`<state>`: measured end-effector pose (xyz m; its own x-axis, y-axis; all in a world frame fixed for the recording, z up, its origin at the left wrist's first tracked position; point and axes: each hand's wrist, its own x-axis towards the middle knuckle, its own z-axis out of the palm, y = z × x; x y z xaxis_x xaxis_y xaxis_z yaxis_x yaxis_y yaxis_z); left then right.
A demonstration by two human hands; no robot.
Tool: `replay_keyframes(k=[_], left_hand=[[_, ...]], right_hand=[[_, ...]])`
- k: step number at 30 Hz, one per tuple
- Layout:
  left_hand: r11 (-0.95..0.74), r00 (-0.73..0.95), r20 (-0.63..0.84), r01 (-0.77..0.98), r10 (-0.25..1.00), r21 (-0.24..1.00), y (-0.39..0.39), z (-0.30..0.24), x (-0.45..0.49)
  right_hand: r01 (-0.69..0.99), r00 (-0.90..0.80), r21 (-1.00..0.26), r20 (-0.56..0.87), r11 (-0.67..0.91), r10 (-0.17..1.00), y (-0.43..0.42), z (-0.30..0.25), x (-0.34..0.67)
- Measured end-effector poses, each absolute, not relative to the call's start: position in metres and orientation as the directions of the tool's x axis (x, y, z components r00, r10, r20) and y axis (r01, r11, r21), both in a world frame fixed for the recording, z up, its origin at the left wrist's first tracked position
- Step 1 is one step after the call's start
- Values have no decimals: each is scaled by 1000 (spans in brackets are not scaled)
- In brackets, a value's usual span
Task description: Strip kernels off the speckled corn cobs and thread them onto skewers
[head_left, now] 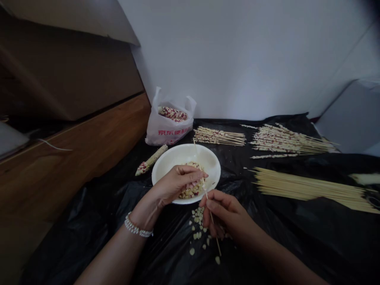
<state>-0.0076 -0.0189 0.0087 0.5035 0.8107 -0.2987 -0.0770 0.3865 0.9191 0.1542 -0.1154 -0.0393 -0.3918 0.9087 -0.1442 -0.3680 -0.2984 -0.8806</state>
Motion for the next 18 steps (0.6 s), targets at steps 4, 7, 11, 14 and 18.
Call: replay_keyframes(k=[4,7,11,14,18], left_hand=[[346,569,-314,54,760,937,-23,10,-8],[363,569,-286,-24,771,931,-22,8,-8],[428,403,-298,-287,865,857,-17,9,-5],[441,295,-342,-408,892,799,-14,11,-4],[416,213,-360,-541,908,731,-11,14,-5]], right_hand=[[-353,-370,-894,-137,-276,919,-114,-36,155],[-347,-363,-899,-134,-267,922,-113,-35,155],[-333,-374,-900,-148,-282,915,-114,-36,154],[-328,-389,-897,-157,-296,908,-115,-36,153],[-340,-412,-891,-148,-302,899,-117,-37,151]])
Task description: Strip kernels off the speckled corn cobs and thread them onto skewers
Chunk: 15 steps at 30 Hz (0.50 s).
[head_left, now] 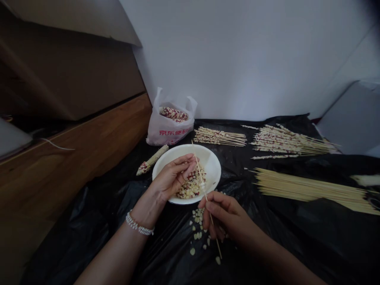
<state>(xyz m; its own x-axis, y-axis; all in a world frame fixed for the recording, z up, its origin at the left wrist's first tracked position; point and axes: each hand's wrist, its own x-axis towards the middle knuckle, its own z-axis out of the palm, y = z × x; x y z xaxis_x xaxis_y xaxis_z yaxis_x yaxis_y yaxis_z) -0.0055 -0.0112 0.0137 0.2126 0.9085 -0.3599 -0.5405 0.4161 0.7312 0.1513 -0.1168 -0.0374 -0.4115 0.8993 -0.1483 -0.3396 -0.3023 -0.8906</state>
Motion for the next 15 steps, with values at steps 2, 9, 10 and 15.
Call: replay_keyframes(k=[2,9,10,15], left_hand=[[405,172,-384,-601,907,689,-10,16,-6],[424,158,-452,-697,878,579,-6,20,-10],[435,175,-453,-696,874,571,-5,19,-11],[396,171,-404,-711,899,581,-4,17,-10]], right_hand=[[-347,-417,-888,-140,-300,898,-117,-38,150],[-337,-458,-893,-123,-300,881,-120,-38,147],[-332,-461,-894,-126,-302,879,-120,-38,147],[-315,-477,-895,-137,-315,868,-121,-38,146]])
